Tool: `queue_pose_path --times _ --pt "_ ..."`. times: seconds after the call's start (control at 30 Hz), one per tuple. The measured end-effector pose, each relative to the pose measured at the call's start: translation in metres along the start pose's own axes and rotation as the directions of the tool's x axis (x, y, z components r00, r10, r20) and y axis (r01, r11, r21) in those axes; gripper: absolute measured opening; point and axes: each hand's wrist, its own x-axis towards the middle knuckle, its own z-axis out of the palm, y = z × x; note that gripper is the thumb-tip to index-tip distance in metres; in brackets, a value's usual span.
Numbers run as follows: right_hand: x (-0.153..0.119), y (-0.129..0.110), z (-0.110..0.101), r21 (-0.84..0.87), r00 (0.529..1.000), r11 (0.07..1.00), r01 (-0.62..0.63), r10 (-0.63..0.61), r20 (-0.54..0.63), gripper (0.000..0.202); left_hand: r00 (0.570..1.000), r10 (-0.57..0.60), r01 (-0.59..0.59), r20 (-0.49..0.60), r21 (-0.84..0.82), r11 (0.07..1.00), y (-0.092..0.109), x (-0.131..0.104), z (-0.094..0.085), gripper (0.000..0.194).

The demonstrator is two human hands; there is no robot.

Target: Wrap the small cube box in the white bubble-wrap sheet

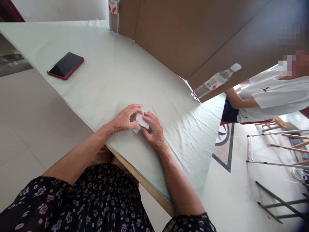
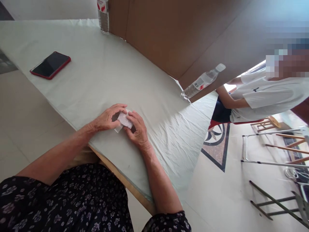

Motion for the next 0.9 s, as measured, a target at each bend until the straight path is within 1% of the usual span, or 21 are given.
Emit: queue_pose_path --times 0.07,0.17,0.23,0.3,0.37,0.43,0.47,0.5,0.57,0.63,0.7,0.77,0.83,0.9 --pt "0.001 0.005 0.002 -0.027 0.999 0.999 0.044 -0.044 -0.002 0.035 0.999 0.027 -0.028 0.036 0.001 1.0 -0.002 -0.001 -0.001 0.049" --pt "0.009 0.009 -0.001 -0.009 0.999 0.999 0.034 -0.034 -0.007 0.034 1.0 0.009 -0.009 -0.001 0.009 1.0 -0.004 0.001 0.002 0.049" --pt "0.016 0.009 -0.004 0.049 0.999 0.998 -0.035 0.035 -0.011 0.031 0.999 -0.02 0.019 -0.042 -0.025 1.0 -0.004 0.004 0.003 0.048" --pt "0.022 0.007 -0.007 0.142 0.989 0.979 -0.145 0.148 -0.005 0.026 0.995 -0.066 0.06 -0.072 -0.087 0.994 -0.001 0.008 0.001 0.044" --pt "0.026 0.005 -0.008 0.262 0.962 0.927 -0.268 0.274 0.016 0.021 0.987 -0.154 0.143 -0.056 -0.158 0.977 0.003 0.01 -0.002 0.036" --pt "0.028 0.005 -0.007 0.383 0.92 0.843 -0.377 0.389 0.049 0.019 0.969 -0.246 0.242 0.003 -0.207 0.948 0.009 0.01 -0.005 0.028" --pt "0.029 0.005 -0.005 0.432 0.896 0.797 -0.422 0.438 0.066 0.019 0.96 -0.278 0.277 0.027 -0.212 0.937 0.012 0.011 -0.006 0.027" --pt "0.029 0.006 -0.004 0.471 0.873 0.753 -0.459 0.48 0.084 0.02 0.954 -0.297 0.298 0.035 -0.2 0.933 0.014 0.011 -0.006 0.029" --pt "0.028 0.008 -0.002 0.518 0.833 0.682 -0.516 0.541 0.117 0.025 0.952 -0.305 0.304 0.006 -0.124 0.945 0.017 0.012 -0.005 0.033" --pt "0.026 0.009 -0.002 0.545 0.815 0.639 -0.542 0.558 0.157 0.033 0.954 -0.299 0.298 -0.036 -0.026 0.954 0.018 0.013 -0.003 0.036" --pt "0.025 0.01 -0.003 0.576 0.827 0.619 -0.533 0.523 0.204 0.042 0.953 -0.299 0.301 -0.048 0.031 0.953 0.017 0.014 -0.001 0.038" --pt "0.025 0.009 -0.005 0.596 0.845 0.615 -0.516 0.477 0.24 0.057 0.949 -0.312 0.314 -0.05 0.033 0.949 0.016 0.014 -0.001 0.039" --pt "0.024 0.008 -0.005 0.591 0.849 0.622 -0.514 0.466 0.248 0.072 0.943 -0.331 0.329 -0.04 -0.035 0.944 0.018 0.014 -0.003 0.039" --pt "0.024 0.007 -0.004 0.569 0.842 0.633 -0.524 0.483 0.238 0.076 0.939 -0.342 0.342 0.041 -0.226 0.912 0.021 0.014 -0.006 0.037"
